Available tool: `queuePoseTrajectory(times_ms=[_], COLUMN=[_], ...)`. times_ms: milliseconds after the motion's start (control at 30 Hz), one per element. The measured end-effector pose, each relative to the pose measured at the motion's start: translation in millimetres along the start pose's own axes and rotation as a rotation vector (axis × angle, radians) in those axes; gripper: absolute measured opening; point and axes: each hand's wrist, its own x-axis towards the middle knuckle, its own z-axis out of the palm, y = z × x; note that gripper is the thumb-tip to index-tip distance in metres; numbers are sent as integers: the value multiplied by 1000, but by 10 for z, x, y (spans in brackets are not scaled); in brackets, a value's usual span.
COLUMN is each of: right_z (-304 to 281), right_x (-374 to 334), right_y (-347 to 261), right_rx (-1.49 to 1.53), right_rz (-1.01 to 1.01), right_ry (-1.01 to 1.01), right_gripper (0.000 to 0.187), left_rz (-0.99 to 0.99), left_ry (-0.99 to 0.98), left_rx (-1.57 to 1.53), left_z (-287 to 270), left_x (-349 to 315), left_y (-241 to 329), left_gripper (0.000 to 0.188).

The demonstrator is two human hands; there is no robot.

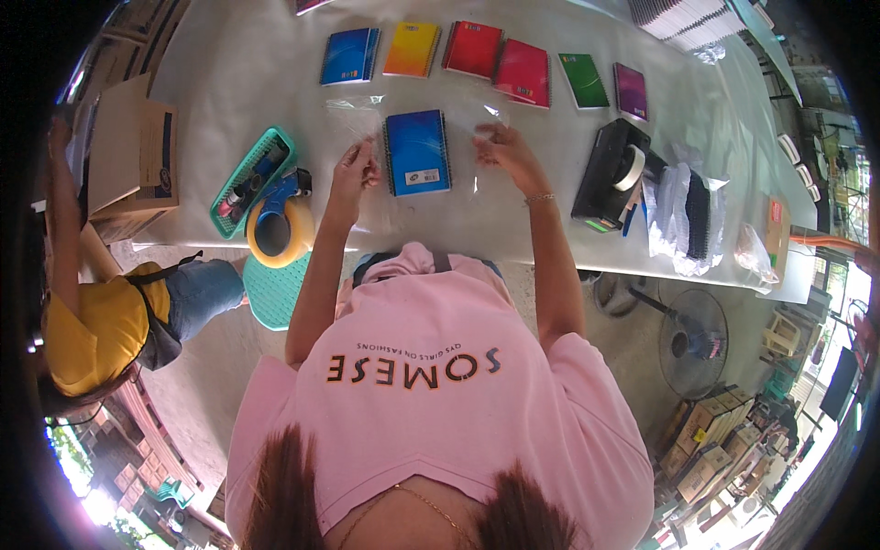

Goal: The person organizes colored notebooks into a stack, places the stack inside a clear plastic sleeve, and seals it.

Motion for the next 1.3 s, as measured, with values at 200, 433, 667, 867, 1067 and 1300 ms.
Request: queuePoseTrajectory(times_ms=[200, 433, 667, 867, 1067, 1300], right_z=[192, 868, 1071, 986, 939, 964], right_x=[-122, -34, -43, -21, -10, 5], right_y=[-377, -330, -371, -345, -338, -464], right_rx=[52, -380, -684, -473, -304, -458], right_rz=[57, -139, -125, -184, -121, -67], right_ry=[14, 205, 272, 244, 211, 236], right_gripper=[19, 15, 14, 15, 15, 16], left_rz=[485, 429, 353, 685, 647, 690], left_ry=[224, 121, -25, -291, -370, -382], left_rx=[964, 1260, 1325, 1170, 1153, 1352], left_z=[157, 546, 572, 54, -11, 46], left_x=[-78, 14, 11, 10, 104, 230], left_y=[205, 190, 307, 378, 293, 80], left_gripper=[26, 20, 16, 40, 69, 91])
